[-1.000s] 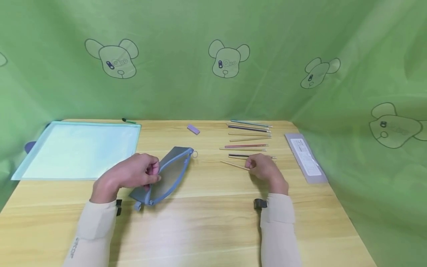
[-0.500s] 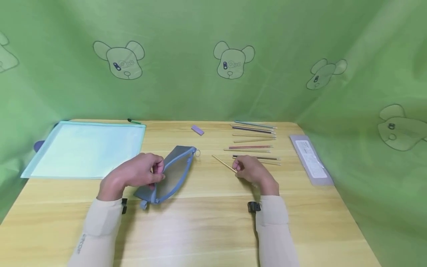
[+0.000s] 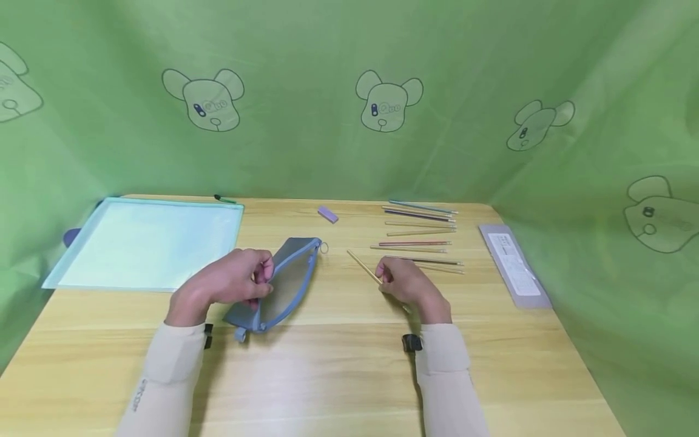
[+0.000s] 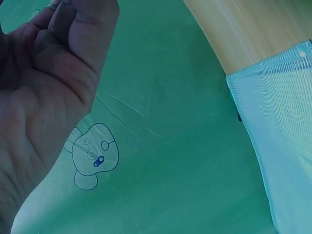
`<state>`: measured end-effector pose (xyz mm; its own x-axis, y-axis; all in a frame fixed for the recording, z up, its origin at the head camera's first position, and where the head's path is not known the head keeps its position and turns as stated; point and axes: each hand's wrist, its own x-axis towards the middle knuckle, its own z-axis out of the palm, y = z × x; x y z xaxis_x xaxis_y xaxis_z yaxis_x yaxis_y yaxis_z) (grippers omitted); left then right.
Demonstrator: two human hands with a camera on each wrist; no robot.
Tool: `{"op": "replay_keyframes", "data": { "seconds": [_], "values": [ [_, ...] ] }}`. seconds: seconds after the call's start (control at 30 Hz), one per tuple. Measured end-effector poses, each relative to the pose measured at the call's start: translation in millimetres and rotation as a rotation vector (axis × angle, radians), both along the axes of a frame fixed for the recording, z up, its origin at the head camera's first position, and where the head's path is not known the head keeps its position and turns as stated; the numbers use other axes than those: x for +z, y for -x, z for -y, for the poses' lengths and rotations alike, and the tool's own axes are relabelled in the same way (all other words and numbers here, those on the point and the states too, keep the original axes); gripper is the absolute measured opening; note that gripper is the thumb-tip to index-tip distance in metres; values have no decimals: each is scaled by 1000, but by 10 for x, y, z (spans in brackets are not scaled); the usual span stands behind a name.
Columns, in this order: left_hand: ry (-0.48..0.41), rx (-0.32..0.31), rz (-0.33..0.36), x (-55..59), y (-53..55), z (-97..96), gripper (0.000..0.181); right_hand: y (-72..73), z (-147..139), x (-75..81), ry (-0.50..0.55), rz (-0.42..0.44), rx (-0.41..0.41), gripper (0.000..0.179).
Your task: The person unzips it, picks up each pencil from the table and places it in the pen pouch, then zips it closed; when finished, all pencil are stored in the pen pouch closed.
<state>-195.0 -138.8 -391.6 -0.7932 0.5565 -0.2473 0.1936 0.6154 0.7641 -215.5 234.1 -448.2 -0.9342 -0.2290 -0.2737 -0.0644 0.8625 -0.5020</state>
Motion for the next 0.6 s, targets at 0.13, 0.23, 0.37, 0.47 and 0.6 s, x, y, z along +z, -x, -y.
{"op": "replay_keyframes", "data": {
  "seconds": [0.13,0.23,0.37,0.47,0.6],
  "values": [
    [2,7,-5,-3,11,-3,15,-6,38,2,-19,0,7,19],
    [1,13,-6,-9,25,-12,18,-11,61,18,-30,-3,11,20],
    [-9,23,-3,-15,38,-18,20,-10,84,23,-39,-7,18,20],
    [-11,30,-2,-22,40,-13,21,-2,98,5,-38,-11,27,21],
    [-12,41,3,-32,40,0,22,5,113,-17,-27,-26,36,23]
  ]
}}
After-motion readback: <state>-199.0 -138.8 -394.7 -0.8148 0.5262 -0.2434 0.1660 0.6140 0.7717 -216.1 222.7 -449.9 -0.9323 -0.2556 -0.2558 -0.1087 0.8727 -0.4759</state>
